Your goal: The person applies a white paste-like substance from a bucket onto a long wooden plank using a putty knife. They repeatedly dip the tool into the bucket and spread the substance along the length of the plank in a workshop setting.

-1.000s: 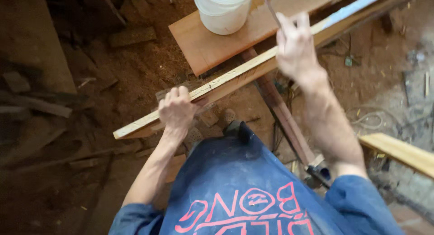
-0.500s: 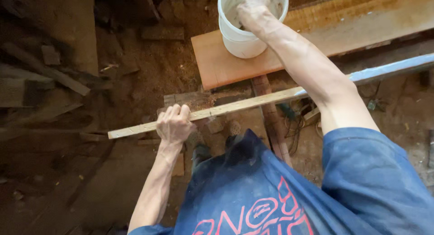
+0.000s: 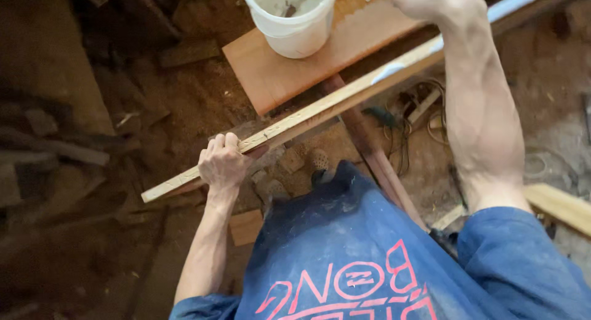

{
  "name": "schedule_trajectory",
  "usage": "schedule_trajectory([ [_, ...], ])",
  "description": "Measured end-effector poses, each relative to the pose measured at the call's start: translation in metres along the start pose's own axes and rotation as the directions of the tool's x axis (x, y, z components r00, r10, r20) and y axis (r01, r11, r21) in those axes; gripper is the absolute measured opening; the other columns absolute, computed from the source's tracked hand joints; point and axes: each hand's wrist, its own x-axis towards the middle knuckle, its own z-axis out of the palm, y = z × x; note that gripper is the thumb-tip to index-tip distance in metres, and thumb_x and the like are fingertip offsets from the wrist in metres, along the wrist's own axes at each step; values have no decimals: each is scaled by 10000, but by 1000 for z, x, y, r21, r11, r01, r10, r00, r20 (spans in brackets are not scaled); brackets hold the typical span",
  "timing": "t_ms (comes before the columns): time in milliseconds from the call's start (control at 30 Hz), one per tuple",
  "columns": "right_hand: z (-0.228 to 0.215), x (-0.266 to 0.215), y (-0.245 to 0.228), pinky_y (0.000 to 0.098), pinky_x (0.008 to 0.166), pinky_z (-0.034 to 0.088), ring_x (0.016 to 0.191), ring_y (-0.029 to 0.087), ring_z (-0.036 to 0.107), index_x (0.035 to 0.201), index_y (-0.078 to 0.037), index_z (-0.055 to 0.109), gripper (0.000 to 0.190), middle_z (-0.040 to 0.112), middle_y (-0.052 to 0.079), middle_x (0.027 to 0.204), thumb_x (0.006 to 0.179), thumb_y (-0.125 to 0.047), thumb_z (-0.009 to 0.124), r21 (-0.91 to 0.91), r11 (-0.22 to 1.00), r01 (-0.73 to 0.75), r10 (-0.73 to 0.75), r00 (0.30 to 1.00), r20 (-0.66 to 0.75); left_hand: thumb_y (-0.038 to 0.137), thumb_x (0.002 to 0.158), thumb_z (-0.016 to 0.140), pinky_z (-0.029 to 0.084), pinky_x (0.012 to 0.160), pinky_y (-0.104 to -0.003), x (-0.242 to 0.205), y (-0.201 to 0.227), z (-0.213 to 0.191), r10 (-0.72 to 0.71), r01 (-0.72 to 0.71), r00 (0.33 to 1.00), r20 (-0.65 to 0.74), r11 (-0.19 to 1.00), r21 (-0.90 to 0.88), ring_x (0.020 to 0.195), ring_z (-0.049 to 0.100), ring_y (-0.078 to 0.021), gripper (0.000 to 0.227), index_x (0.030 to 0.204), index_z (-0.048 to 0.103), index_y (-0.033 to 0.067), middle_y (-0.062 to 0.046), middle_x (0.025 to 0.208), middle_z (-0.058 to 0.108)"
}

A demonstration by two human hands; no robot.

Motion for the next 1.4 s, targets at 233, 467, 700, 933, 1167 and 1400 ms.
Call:
schedule_trajectory([
  [233, 88, -191, -57, 286, 725, 591, 840, 142, 709, 1222, 41, 605, 199, 746, 95, 1069, 1040, 34, 526, 747, 662, -57, 441, 836, -327, 765, 783, 738, 512, 624, -409, -7, -6, 8, 25, -25, 1000, 12, 999, -43, 719, 645, -248, 644, 751, 553, 148, -33, 744, 596],
  [467, 215, -232, -80, 296, 821, 562, 960, 150, 685, 1421, -36, 624, 340, 754, 119, 1158, 1083, -54, 595, 574, 801, -170, 549, 590, -592, 747, 803, 762, 511, 597, -397, -7, -10, 10, 50, -52, 999, -18, 995, -85, 700, 649, -233, 657, 763, 566, 122, -43, 741, 601],
  [700, 221, -185, -74, 400, 839, 558, 913, 314, 684, 1365, -68, 681, 381, 717, 180, 1042, 985, -37, 667, 178, 950, -256, 297, 564, -771, 671, 708, 833, 518, 637, -387, -9, -9, 11, 32, -35, 998, -46, 996, -76, 740, 663, -228, 597, 804, 602, 130, -27, 784, 629],
  [933, 203, -230, -103, 410, 827, 564, 892, 315, 692, 1309, -112, 713, 354, 710, 174, 1002, 970, -29, 655, 186, 959, -215, 284, 689, -667, 673, 636, 856, 505, 620, -399, -4, -3, 7, -21, 18, 998, -57, 999, -52, 739, 667, -234, 615, 770, 603, 128, -34, 774, 629],
  [1167, 124, -196, -54, 417, 859, 561, 984, 349, 690, 1316, -88, 709, 373, 722, 194, 1095, 974, 23, 611, 0, 999, -53, 45, 839, -542, 715, 699, 838, 500, 643, -387, -11, 2, 7, -6, 3, 995, -95, 999, -33, 751, 659, -223, 632, 792, 601, 136, -30, 788, 619],
  [1400, 137, -208, -56, 405, 910, 576, 1043, 338, 717, 1249, -62, 701, 307, 727, 192, 1163, 955, 5, 643, 129, 980, 148, -60, 851, -521, 751, 700, 818, 498, 618, -379, -10, 3, 8, 8, -8, 996, -91, 1000, -2, 719, 658, -224, 661, 778, 599, 132, -28, 760, 622],
])
